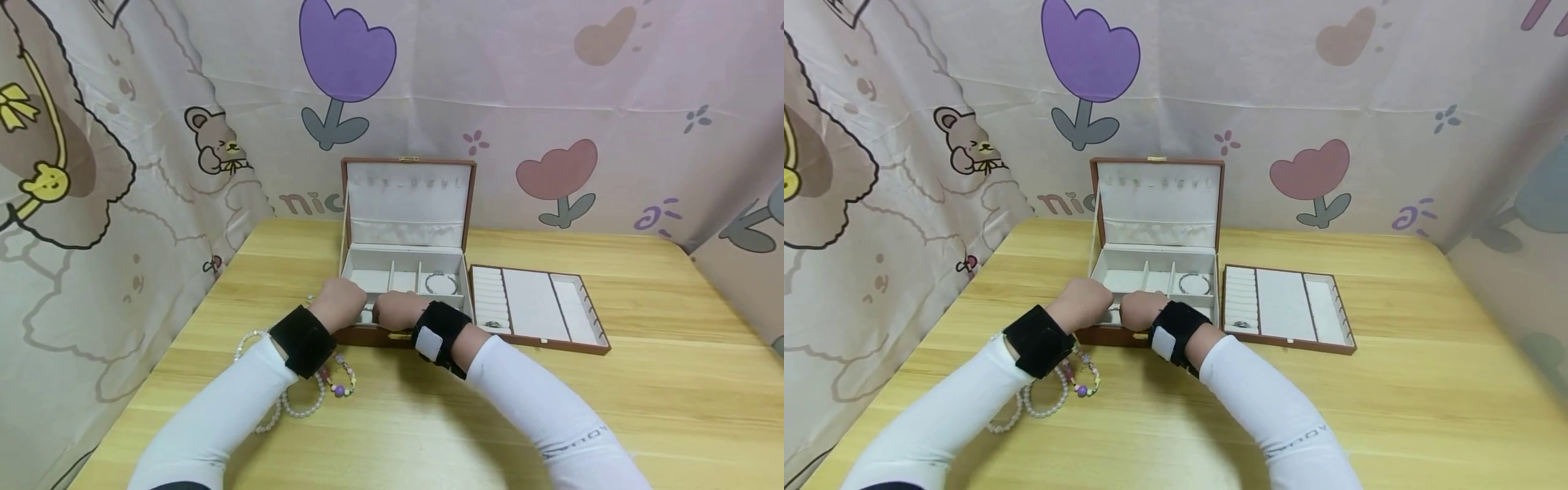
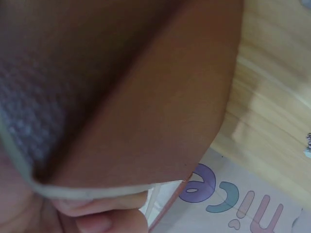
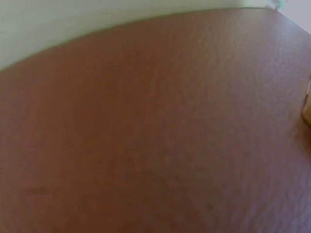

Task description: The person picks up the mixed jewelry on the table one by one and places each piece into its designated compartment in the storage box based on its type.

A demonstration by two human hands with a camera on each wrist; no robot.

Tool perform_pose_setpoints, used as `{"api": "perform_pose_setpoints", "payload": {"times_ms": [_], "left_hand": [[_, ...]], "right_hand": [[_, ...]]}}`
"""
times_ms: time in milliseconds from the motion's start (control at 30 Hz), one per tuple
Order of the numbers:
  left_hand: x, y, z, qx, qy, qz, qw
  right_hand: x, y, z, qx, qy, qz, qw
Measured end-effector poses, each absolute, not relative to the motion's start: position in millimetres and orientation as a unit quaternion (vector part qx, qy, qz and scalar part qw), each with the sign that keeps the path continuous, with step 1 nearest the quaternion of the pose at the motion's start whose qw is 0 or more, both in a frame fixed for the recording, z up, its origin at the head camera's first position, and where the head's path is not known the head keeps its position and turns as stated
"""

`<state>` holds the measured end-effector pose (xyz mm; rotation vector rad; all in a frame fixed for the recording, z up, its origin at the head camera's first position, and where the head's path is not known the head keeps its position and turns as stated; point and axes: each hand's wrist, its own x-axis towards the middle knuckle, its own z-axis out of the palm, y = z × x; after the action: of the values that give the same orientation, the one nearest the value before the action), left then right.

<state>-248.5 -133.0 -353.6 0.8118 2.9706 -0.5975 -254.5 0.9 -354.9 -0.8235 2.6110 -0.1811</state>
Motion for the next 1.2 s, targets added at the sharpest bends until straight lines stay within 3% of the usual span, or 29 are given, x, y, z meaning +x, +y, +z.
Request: {"api": "perform_pose_setpoints", "payload": {"times_ms": [133,333,467,567,767,933,1200], "left_hand": [[-249.6,-134.1,-350.6,0.261,0.952,-0.161,0.009],[-233.9,-149.6,-331.4,0.266,0.963,-0.033,0.010],[-210.3,-165.4,-318.1,0.299,0.954,0.008,0.015],[-192.9,-175.3,-316.8,0.301,0.951,0.025,0.062],[-174.7,-181.2,-331.9,0.260,0.949,0.070,0.162],[-173.0,-182.0,-350.5,0.256,0.946,0.100,0.174],[-173.9,-182.5,-361.5,0.303,0.938,0.084,0.144]], "right_hand": [[-251.2,3.4,-353.9,-0.299,0.936,-0.075,0.171],[-233.7,6.8,-344.4,-0.325,0.938,-0.109,0.046],[-215.4,6.0,-336.5,-0.348,0.924,-0.157,0.001],[-202.5,3.7,-336.7,-0.375,0.911,-0.171,0.018],[-184.0,-3.1,-352.9,-0.416,0.895,-0.121,0.107],[-173.5,-10.9,-369.1,-0.422,0.898,-0.056,0.110],[-167.0,-18.8,-377.4,-0.423,0.900,-0.058,0.087]]}}
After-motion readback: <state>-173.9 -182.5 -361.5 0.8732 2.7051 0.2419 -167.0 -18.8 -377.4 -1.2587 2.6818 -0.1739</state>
